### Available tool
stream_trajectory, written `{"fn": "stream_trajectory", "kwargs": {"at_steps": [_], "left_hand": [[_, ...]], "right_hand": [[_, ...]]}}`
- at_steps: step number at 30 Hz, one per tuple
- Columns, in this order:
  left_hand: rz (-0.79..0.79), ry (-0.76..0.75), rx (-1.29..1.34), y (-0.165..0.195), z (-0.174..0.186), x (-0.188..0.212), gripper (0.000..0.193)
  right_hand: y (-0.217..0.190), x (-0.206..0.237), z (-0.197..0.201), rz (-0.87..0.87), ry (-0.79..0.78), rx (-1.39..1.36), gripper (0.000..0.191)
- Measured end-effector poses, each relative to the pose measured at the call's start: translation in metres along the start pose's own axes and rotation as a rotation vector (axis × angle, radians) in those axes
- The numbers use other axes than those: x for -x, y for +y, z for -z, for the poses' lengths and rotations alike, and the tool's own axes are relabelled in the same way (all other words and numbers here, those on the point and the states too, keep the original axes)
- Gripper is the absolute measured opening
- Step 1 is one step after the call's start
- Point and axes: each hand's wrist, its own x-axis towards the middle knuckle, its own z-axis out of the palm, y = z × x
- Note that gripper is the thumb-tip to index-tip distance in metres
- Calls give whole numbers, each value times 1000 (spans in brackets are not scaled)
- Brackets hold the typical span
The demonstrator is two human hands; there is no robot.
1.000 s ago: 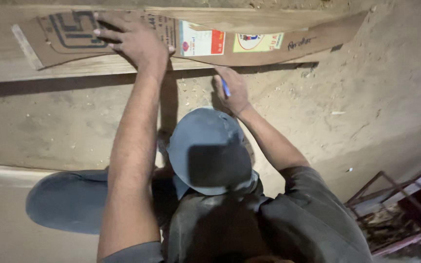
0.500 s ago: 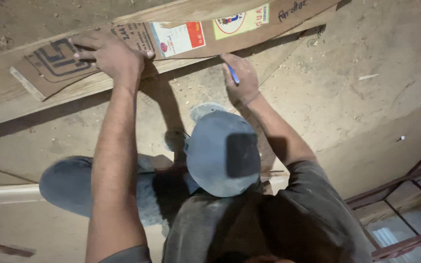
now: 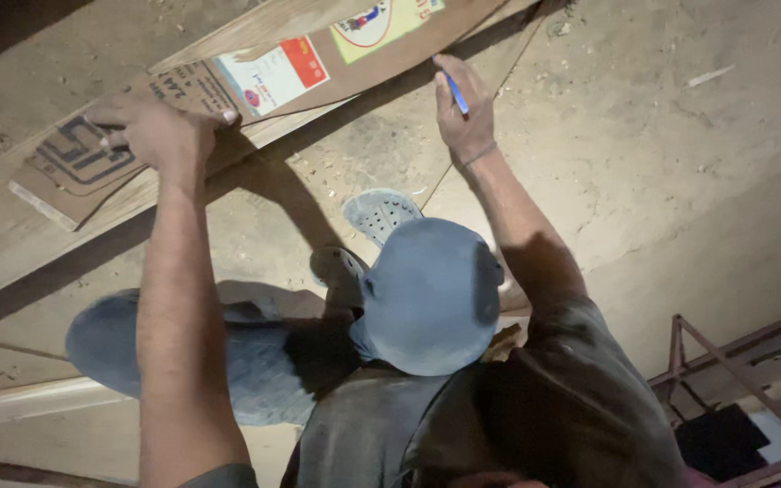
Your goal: The person sits on the floor and uses a pen to trace a curved line onto a wooden plank using a flexible template. They reposition the template and continue tracing along the wood's length.
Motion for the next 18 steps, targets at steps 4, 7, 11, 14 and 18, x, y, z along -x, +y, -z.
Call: {"fn": "stream_trajectory", "kwargs": {"at_steps": [4,7,11,14,18], "left_hand": [[156,-5,361,1,6,6,127],[165,-32,366,3,16,11,138],[207,-100,434,3,15,11,136],[131,-21,282,2,9,5,134],[47,-100,38,2,8,4,127]], "right_hand": [[18,-1,8,-100,98,-55,19],[26,-1,11,-90,110,-74,19],[22,4,1,-97,126,-71,21],[5,14,-14,-63,88,-93,23],[-12,19,-25,-57,69,-50,22]]}}
